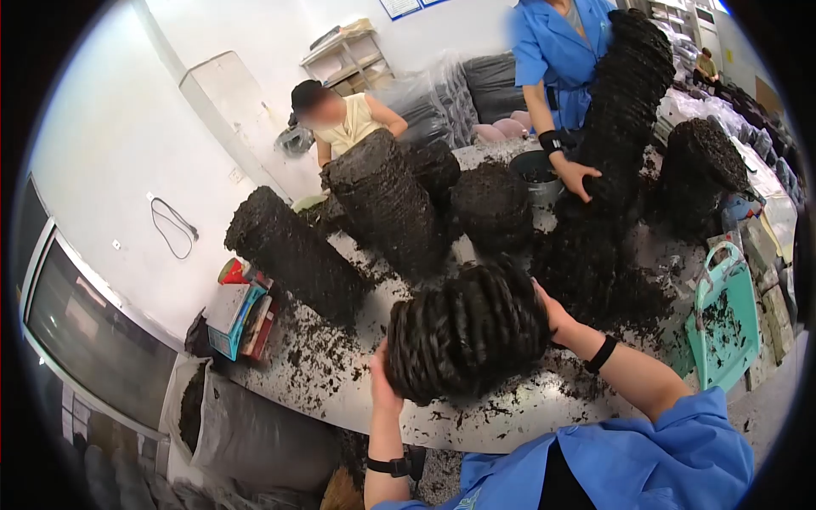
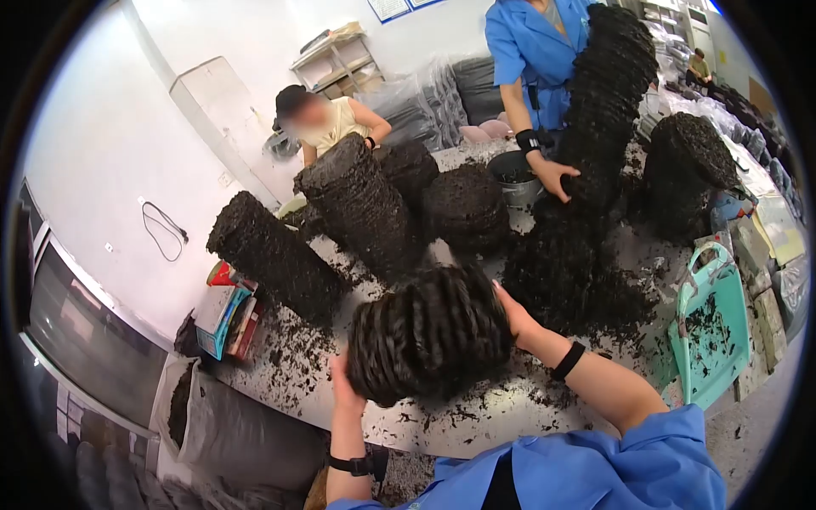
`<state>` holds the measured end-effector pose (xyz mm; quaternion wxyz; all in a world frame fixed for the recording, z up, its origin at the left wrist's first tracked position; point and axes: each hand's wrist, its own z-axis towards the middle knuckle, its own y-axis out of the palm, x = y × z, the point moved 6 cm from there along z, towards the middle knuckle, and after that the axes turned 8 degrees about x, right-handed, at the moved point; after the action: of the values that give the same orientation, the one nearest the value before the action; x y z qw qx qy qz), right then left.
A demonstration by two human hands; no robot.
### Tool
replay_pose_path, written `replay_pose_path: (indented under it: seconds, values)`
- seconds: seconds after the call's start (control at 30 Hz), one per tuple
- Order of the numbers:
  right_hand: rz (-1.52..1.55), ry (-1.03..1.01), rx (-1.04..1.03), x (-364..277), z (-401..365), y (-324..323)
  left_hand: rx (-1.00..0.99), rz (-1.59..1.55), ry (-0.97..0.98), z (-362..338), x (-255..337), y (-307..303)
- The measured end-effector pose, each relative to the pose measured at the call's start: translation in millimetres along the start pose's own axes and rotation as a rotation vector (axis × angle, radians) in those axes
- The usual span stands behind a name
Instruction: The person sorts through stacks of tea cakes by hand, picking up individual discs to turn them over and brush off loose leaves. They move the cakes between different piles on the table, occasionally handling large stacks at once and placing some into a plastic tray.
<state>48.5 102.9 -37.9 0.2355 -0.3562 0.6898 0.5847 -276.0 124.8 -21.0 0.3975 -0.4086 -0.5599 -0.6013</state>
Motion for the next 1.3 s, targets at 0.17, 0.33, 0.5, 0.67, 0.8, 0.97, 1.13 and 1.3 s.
replay_pose_path:
  seconds: [0.17,0.33,0.5,0.67,0.8,0.97,1.13,1.3]
  values:
    - [-0.337,-0.102,0.1,30.7,16.5,-25.2,0.078,0.012,-0.183,-14.6,-37.2,-6.0]
    - [-0.848,-0.13,0.139,-14.2,1.3,10.3,0.121,0.023,-0.184,-1.5,-48.1,-28.5]
    - [-0.97,-0.171,0.121,-47.4,-13.3,30.3,0.14,0.186,-0.147,-17.0,-29.5,-34.0]
    - [-0.872,-0.22,0.204,-63.4,3.1,27.3,0.078,0.248,-0.126,-24.1,-13.5,-15.9]
    - [-1.208,-0.216,0.223,-76.9,17.4,57.9,0.066,0.409,-0.099,-35.3,-3.9,8.3]
    - [-1.555,-0.071,0.081,-52.2,14.7,69.5,0.011,0.483,0.005,-52.1,-2.3,13.9]
    - [-1.256,-0.086,-0.134,-61.2,-20.3,95.6,0.086,0.338,-0.023,-58.2,-7.1,-10.1]
    - [-1.144,0.182,0.097,-67.5,-4.5,87.9,-0.016,0.752,0.154,-64.8,14.5,18.9]
